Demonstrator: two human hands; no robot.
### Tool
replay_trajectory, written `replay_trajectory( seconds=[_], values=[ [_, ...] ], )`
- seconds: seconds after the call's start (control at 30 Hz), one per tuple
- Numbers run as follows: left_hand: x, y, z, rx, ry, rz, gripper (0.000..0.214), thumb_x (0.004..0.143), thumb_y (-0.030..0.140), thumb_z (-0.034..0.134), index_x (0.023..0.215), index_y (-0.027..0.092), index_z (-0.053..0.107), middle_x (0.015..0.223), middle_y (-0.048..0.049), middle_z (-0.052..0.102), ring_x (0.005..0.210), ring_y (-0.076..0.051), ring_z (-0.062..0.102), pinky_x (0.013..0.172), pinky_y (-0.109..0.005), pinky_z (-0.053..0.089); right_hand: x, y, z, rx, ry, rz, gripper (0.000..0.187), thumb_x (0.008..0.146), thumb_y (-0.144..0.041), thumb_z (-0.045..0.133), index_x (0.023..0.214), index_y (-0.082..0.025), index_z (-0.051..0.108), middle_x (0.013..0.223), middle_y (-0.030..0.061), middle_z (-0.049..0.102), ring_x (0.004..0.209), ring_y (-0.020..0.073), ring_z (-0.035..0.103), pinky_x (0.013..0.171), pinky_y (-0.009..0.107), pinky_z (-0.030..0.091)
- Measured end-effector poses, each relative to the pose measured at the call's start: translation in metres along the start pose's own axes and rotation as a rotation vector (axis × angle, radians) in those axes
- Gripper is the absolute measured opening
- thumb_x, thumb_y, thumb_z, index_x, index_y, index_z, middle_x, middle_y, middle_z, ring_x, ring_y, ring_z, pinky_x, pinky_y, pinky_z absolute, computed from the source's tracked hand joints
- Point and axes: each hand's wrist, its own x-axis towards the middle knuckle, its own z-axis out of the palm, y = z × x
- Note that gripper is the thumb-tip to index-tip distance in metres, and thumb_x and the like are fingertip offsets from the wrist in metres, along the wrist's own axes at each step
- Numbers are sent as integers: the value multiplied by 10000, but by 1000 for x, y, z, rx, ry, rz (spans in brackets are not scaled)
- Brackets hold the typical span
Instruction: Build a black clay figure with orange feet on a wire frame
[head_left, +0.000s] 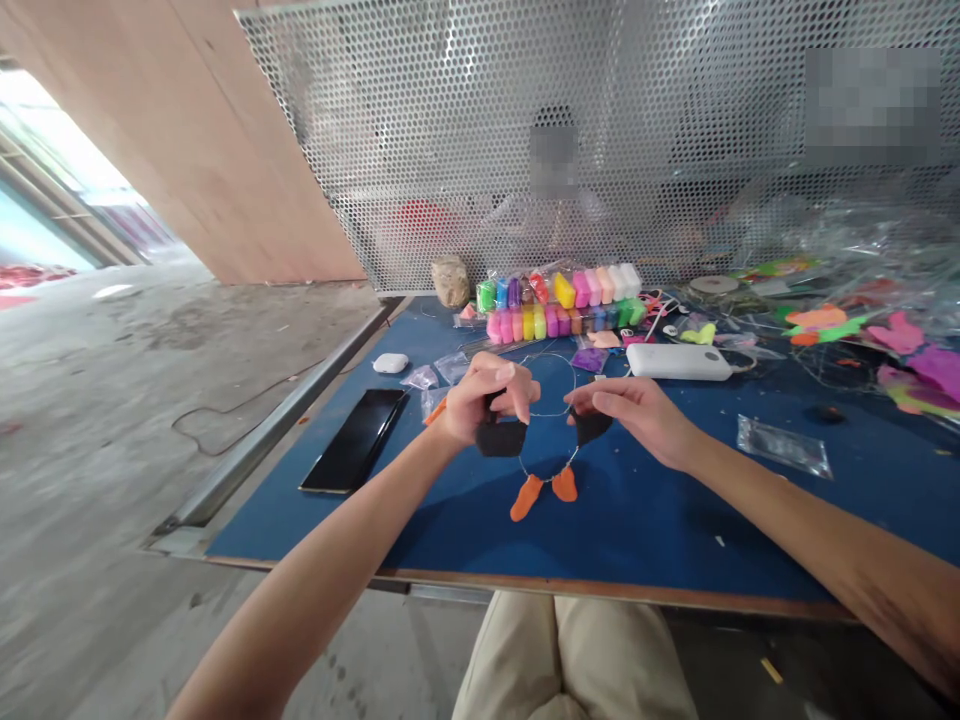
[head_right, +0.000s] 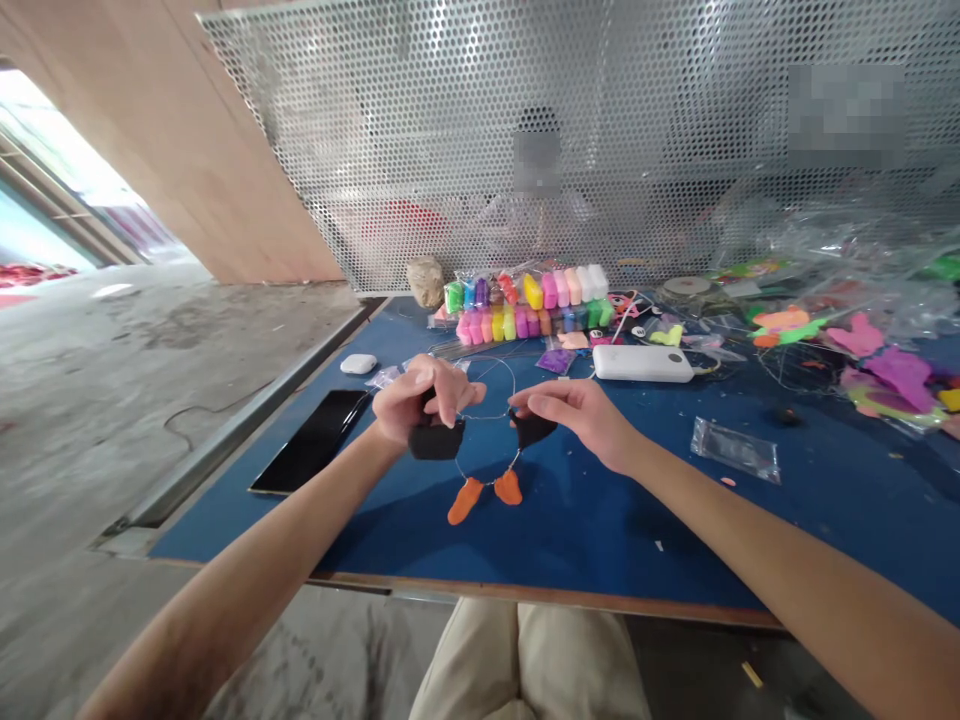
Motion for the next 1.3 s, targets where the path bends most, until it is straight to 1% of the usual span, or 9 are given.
replay_trajectory(
  seconds=[0.1,0.23,0.43,0.67,0.77,0.9,1.07,1.23,1.3],
  values=[
    [0,0,2,15,28,-16,464,895,437,591,581,136,750,399,31,267,406,-73,305,579,-305,320,-1,-1,5,-82,20,-16,294,883,-405,728,1098,-211,781,985,78,790,933,213,724,883,364,565],
    [0,0,2,31,19,-64,481,877,470,607,562,132,741,398,32,255,409,-69,288,566,-300,313,-2,-1,15,-120,54,-5,274,859,-427,745,1001,-198,800,908,73,793,909,223,722,863,373,578],
    [0,0,1,22,-9,-92,488,882,479,606,569,130,744,414,34,253,414,-69,279,554,-297,303,-1,3,19,-89,81,5,264,862,-435,743,964,-197,796,837,53,777,813,186,701,791,328,569],
    [0,0,1,18,-29,-103,485,886,474,602,576,133,753,413,36,244,410,-72,276,550,-300,295,-1,4,24,-76,127,-47,270,880,-453,716,910,-197,797,751,38,731,762,182,664,749,329,550],
    [0,-1,-1,27,-26,-95,482,874,483,606,573,138,755,410,33,244,404,-78,281,532,-299,286,-1,4,23,-86,114,-57,316,915,-475,666,969,-195,802,824,57,749,810,194,677,786,339,553],
    [0,-3,-2,30,-28,-78,470,864,483,604,577,145,761,404,31,243,394,-80,289,519,-298,285,1,8,18,-23,97,-51,380,958,-492,599,1076,-182,786,917,80,764,883,204,692,860,359,547],
    [0,-2,-1,33,-18,-93,484,867,488,605,566,139,753,401,37,235,390,-69,286,546,-307,309,2,8,17,-44,80,-12,301,901,-457,692,1001,-197,805,863,62,763,838,196,687,829,350,551],
    [1,0,-1,21,-37,-94,477,873,477,611,571,137,755,401,34,243,395,-70,298,556,-310,307,0,0,17,-149,81,-56,281,906,-450,684,1006,-221,811,779,35,740,751,182,672,742,326,559],
    [1,0,0,15,-47,-84,470,880,468,606,586,136,763,405,34,247,394,-72,296,547,-308,298,-1,-2,16,-183,86,-69,292,919,-455,664,1023,-225,811,804,43,747,762,187,674,741,327,557]
  ],
)
